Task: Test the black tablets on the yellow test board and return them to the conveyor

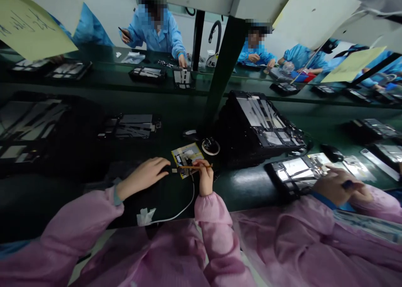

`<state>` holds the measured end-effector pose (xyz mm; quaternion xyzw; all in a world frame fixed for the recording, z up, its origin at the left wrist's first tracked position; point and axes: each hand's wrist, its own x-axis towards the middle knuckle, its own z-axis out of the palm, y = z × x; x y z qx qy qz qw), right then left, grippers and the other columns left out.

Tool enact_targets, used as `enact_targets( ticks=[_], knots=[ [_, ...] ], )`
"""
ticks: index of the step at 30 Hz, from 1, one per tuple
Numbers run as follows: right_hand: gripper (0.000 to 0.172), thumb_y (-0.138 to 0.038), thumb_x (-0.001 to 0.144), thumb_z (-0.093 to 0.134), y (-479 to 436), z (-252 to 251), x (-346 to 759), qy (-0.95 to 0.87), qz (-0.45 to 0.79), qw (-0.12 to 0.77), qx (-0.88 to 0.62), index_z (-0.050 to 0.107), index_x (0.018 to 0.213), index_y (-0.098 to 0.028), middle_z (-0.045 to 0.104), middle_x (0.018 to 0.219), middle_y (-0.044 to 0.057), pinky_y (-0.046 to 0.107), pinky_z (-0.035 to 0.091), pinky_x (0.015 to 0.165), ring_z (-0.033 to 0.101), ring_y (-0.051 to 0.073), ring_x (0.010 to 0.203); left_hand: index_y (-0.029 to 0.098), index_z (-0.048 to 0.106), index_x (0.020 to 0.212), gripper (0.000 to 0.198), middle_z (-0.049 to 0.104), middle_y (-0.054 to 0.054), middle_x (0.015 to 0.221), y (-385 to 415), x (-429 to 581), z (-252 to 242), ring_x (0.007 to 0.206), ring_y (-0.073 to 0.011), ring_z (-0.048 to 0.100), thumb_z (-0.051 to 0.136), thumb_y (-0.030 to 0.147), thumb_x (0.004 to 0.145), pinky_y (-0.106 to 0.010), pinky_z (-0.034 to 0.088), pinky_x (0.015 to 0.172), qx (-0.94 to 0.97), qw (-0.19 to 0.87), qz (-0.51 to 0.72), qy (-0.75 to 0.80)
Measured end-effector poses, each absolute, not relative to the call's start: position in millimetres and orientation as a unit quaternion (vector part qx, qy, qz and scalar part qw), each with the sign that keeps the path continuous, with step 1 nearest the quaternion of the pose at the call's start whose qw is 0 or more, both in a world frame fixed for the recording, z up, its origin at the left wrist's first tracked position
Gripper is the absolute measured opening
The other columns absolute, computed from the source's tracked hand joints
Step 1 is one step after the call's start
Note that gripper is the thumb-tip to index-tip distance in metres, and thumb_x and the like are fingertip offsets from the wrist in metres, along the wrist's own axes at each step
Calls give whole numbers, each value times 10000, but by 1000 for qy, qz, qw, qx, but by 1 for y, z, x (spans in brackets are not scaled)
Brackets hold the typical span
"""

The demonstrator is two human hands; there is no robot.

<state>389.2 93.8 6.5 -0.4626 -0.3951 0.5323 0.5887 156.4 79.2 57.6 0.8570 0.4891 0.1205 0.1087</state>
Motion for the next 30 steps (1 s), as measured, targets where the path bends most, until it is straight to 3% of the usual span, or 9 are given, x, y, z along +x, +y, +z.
enact_targets(
  ticks=[5, 11, 14, 17, 20, 22, 26, 28, 30],
  knots=[
    [199, -352, 784, 589, 98, 8, 390, -347, 558, 599, -457, 637, 885, -188, 653, 784, 11, 308, 482, 769, 620, 170, 817, 192, 556, 1057, 177, 629, -60, 1000, 88, 184, 43, 906, -171, 615, 431, 240, 941, -285, 485, 804, 878, 168, 125, 430],
    [208, -340, 757, 607, 100, 14, 399, -306, 586, 596, -456, 620, 908, -198, 635, 732, -1, 314, 488, 749, 624, 159, 766, 232, 551, 1108, 217, 653, -20, 1052, 91, 162, 56, 939, -160, 634, 512, 325, 915, -284, 499, 845, 780, 301, 278, 474],
    [192, -354, 805, 573, 93, 23, 406, -370, 570, 568, -465, 634, 904, -202, 597, 653, -18, 328, 479, 791, 619, 160, 756, 205, 566, 1107, 229, 629, -43, 1031, 94, 165, 54, 915, -168, 625, 490, 319, 924, -298, 504, 823, 759, 256, 282, 529],
    [221, -376, 865, 526, 86, 36, 416, -492, 531, 496, -479, 643, 918, -197, 551, 590, -28, 316, 470, 774, 611, 164, 728, 163, 538, 1195, 289, 584, -79, 1060, 96, 177, 50, 928, -176, 589, 408, 235, 948, -313, 491, 847, 799, 165, 206, 540],
    [283, -403, 878, 515, 88, 49, 426, -546, 462, 434, -548, 590, 1062, -202, 540, 591, -36, 302, 471, 653, 590, 164, 621, 127, 467, 1294, 392, 583, -103, 1061, 99, 189, 50, 941, -206, 558, 364, 106, 917, -342, 492, 828, 839, 77, 126, 524],
    [348, -364, 861, 538, 94, 56, 430, -579, 347, 405, -616, 538, 1172, -208, 600, 709, 0, 317, 463, 628, 579, 171, 609, 126, 462, 1297, 424, 598, -113, 1053, 101, 195, 53, 953, -232, 550, 360, 64, 890, -371, 490, 811, 850, 34, 94, 517],
    [282, -188, 854, 522, 106, 69, 417, -728, 82, 289, -616, 606, 1122, -208, 606, 1126, 137, 422, 423, 802, 568, 278, 938, 119, 538, 1146, 332, 610, -119, 1057, 108, 197, 54, 963, -242, 551, 369, 43, 871, -390, 475, 853, 859, 15, 79, 505],
    [226, -134, 879, 482, 112, 69, 398, -793, 48, 226, -563, 646, 1019, -202, 619, 1096, 148, 432, 398, 827, 542, 295, 988, 118, 530, 1135, 333, 602, -115, 1083, 110, 196, 52, 974, -233, 551, 383, 24, 852, -376, 475, 877, 857, 32, 86, 507],
    [193, -135, 899, 475, 118, 65, 375, -841, 68, 166, -510, 654, 937, -196, 644, 950, 136, 409, 400, 804, 559, 273, 913, 121, 511, 1159, 355, 595, -109, 1096, 111, 194, 48, 977, -224, 554, 396, 18, 840, -362, 481, 885, 849, 53, 94, 517]
  ],
)
